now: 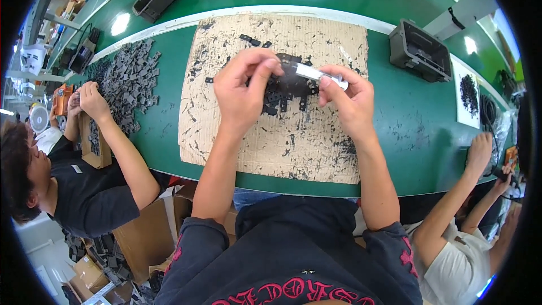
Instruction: Assembling electrical connectors onto cables and placing them into housing boxes.
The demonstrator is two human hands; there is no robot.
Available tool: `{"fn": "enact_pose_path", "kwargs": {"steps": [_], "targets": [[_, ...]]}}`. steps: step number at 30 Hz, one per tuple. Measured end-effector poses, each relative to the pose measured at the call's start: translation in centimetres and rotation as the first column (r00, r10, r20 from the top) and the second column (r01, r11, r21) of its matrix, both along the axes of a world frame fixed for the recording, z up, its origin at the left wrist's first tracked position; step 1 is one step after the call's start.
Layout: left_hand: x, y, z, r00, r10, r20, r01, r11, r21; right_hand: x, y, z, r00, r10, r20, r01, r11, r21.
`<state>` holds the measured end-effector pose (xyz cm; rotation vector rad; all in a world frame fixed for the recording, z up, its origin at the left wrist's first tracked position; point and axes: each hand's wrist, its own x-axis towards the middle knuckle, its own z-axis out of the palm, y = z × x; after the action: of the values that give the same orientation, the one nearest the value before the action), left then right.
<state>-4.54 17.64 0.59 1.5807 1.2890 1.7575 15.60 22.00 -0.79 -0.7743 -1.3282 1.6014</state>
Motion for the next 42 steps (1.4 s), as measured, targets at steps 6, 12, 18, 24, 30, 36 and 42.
{"fn": "enact_pose_path", "kwargs": {"steps": [6,12,18,24,30,36,42], "targets": [[-1.6,0.2,0.2,0.960,0.045,0.276,-0.048,0.999,0.006,0.7,0.6,-0.2,0.977,0.016,-0.214,-0.052,0.985,-0.165],[-0.9,0.4,0.1,0.941,-0.005,0.339,-0.011,0.999,0.044,1.0,0.6,-0.2,0.931,0.041,-0.363,-0.132,0.964,-0.232],[-1.8,0.0,-0.5,0.943,-0.125,0.309,0.125,0.992,0.019,1.0,0.5,-0.2,0.898,0.094,-0.430,-0.222,0.941,-0.257],[-0.7,-0.1,0.4,0.926,-0.102,0.364,0.145,0.985,-0.093,0.8,0.4,0.1,0.919,0.097,-0.382,-0.218,0.932,-0.289],[-0.5,-0.1,0.8,0.946,-0.047,0.320,0.113,0.975,-0.192,0.7,0.5,0.0,0.931,0.069,-0.359,-0.185,0.936,-0.299],[-1.0,0.2,-0.3,0.902,-0.084,0.424,0.149,0.981,-0.123,0.7,0.4,0.1,0.930,0.101,-0.353,-0.214,0.931,-0.296],[-0.7,-0.3,-0.1,0.936,-0.160,0.312,0.192,0.978,-0.077,0.4,0.3,0.1,0.945,0.112,-0.306,-0.203,0.938,-0.282]]}}
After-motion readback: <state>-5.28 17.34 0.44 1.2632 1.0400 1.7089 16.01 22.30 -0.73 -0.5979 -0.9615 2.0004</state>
